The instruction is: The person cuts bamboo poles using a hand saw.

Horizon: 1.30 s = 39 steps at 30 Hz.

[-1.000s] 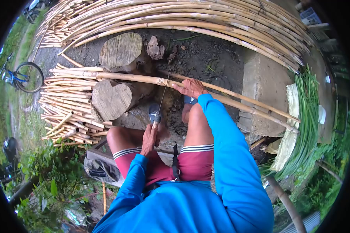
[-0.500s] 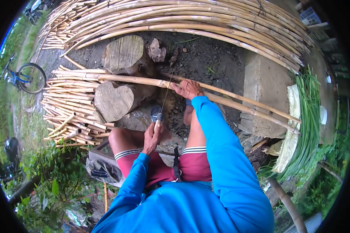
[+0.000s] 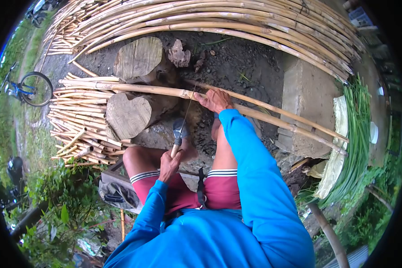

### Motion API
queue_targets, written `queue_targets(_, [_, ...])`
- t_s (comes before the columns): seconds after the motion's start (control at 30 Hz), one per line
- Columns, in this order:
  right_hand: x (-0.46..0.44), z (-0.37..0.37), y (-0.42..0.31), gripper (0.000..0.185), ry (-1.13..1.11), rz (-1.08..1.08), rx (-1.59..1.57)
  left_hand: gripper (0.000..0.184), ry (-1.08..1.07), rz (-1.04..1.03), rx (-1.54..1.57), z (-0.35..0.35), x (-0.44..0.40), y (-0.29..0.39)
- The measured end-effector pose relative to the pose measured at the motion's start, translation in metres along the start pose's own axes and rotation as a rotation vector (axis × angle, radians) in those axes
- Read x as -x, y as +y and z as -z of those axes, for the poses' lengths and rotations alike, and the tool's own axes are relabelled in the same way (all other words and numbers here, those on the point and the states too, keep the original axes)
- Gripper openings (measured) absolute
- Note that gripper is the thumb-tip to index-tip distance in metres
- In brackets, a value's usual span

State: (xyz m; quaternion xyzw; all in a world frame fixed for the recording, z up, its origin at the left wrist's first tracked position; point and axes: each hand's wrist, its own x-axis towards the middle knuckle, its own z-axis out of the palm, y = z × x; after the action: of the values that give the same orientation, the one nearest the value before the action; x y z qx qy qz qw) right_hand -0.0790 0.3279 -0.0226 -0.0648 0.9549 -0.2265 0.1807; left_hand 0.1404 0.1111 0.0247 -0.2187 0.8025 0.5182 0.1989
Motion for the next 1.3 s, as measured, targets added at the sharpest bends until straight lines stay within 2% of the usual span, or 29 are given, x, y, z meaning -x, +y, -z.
queue_targets(0.17, [-0.001, 0.005, 0.009, 0.078, -0.072, 0.029, -0.039, 0.038, -0.062, 0.190, -0.072, -0.006, -0.032, 0.000])
queue_targets(0.23, [0.001, 0.018, 0.012, 0.071, -0.192, 0.246, -0.062, 0.033, 0.105, -0.338, -0.188, -0.025, -0.071, -0.024])
queue_targets(0.27, [-0.001, 0.017, 0.012, 0.060, -0.224, 0.210, -0.043, 0.033, 0.107, -0.339, -0.186, -0.029, -0.080, -0.017])
queue_targets(0.33, [-0.001, 0.012, 0.015, 0.055, -0.212, 0.132, 0.017, 0.037, 0.062, -0.002, -0.007, -0.037, -0.090, -0.004])
queue_targets(0.47, [0.007, 0.015, 0.008, 0.044, -0.149, -0.049, 0.043, 0.037, 0.032, 0.040, 0.013, -0.026, -0.082, -0.001])
queue_targets(0.57, [0.007, 0.015, 0.005, 0.040, -0.120, -0.090, 0.036, 0.040, -0.018, 0.158, -0.164, -0.004, -0.036, 0.019])
queue_targets(0.67, [0.004, 0.006, 0.006, 0.037, -0.112, -0.074, 0.046, 0.041, -0.013, 0.137, -0.094, 0.000, -0.017, -0.011])
queue_targets(0.73, [0.001, 0.003, 0.011, 0.037, -0.085, -0.063, 0.069, 0.039, 0.001, 0.140, -0.136, -0.006, -0.023, 0.005])
queue_targets(0.8, [0.001, -0.001, 0.010, 0.036, -0.068, -0.085, 0.069, 0.039, 0.042, 0.055, -0.214, -0.024, -0.062, 0.024])
queue_targets(0.87, [0.005, 0.001, 0.008, 0.035, -0.076, -0.065, 0.037, 0.040, 0.012, -0.132, 0.005, -0.041, -0.104, -0.002])
queue_targets(0.9, [0.006, 0.007, 0.008, 0.034, -0.077, -0.044, 0.016, 0.039, 0.016, 0.024, 0.035, -0.042, -0.106, 0.013])
queue_targets(1.0, [0.001, 0.008, 0.008, 0.032, -0.079, -0.071, 0.043, 0.037, -0.045, 0.104, -0.096, -0.011, -0.042, 0.027])
queue_targets(1.03, [0.000, 0.003, 0.010, 0.032, -0.099, -0.092, 0.050, 0.036, 0.039, 0.124, -0.132, -0.009, -0.021, 0.010])
queue_targets(1.1, [-0.002, 0.000, 0.010, 0.032, -0.113, -0.106, 0.038, 0.039, -0.031, 0.270, -0.067, -0.007, -0.009, -0.002])
queue_targets(1.13, [-0.002, 0.002, 0.010, 0.032, -0.131, -0.106, 0.047, 0.041, -0.012, 0.206, -0.062, -0.011, -0.018, -0.005])
queue_targets(1.17, [-0.002, 0.005, 0.010, 0.032, -0.135, -0.098, 0.055, 0.036, 0.041, -0.055, -0.162, -0.020, -0.038, -0.008])
queue_targets(1.23, [0.000, 0.007, 0.009, 0.034, -0.137, -0.079, 0.012, 0.032, -0.017, 0.076, -0.048, -0.030, -0.085, 0.032])
queue_targets(1.3, [0.011, 0.002, 0.005, 0.034, -0.129, -0.094, 0.026, 0.030, 0.042, 0.031, -0.051, -0.042, -0.098, 0.033])
